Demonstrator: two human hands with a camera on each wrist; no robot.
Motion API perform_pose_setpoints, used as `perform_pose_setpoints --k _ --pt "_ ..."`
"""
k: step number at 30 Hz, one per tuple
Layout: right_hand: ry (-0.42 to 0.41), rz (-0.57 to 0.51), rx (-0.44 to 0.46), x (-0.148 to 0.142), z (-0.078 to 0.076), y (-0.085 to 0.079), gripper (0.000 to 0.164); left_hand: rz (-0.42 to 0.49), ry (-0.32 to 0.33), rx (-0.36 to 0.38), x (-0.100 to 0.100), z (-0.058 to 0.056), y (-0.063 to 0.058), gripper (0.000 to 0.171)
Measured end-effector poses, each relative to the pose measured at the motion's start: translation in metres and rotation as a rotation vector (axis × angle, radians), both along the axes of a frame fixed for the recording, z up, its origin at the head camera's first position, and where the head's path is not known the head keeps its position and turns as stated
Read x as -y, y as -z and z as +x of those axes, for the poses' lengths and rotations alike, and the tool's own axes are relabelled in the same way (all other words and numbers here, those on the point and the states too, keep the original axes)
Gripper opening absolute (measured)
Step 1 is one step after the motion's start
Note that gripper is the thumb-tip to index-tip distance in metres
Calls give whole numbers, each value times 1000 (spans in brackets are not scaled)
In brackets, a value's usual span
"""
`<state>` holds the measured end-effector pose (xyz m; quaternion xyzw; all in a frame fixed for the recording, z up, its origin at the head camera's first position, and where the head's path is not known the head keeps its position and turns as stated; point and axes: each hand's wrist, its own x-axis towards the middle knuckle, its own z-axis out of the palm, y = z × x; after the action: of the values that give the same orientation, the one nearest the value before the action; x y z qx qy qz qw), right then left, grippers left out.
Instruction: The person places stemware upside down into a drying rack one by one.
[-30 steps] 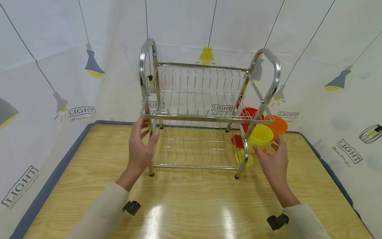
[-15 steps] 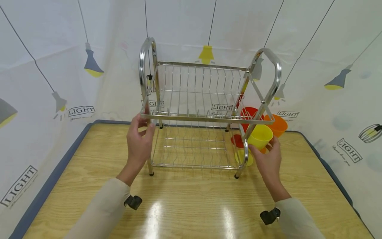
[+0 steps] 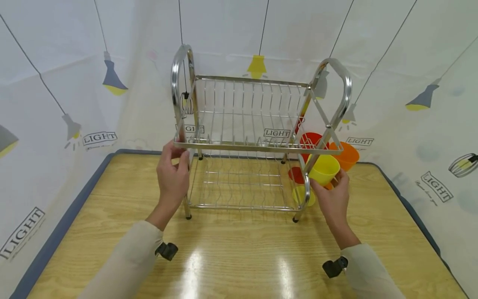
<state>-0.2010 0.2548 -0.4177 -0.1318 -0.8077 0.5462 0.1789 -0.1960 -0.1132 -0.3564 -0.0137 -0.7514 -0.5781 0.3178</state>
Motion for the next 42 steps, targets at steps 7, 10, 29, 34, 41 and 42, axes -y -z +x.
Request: perform_pose_setpoints --k 7,10,29,34,41,42 --pt "-22 -37 21 -3 0 -7 88 6 9 -31 8 -18 20 28" --pt "-31 -53 13 -5 2 -12 88 10 18 -34 8 -19 21 28" --pt "-91 -142 -95 -8 22 -36 83 -85 -26 -24 10 -19 20 28" --pt "-91 -128 -98 -6 28 -42 81 -89 -36 -23 10 -17 19 27" --pt "-88 -118 -114 -5 36 -48 80 -96 -34 -25 10 -16 22 27" --pt "-87 -107 -112 -5 37 -49 79 -94 -31 -25 10 -16 23 27"
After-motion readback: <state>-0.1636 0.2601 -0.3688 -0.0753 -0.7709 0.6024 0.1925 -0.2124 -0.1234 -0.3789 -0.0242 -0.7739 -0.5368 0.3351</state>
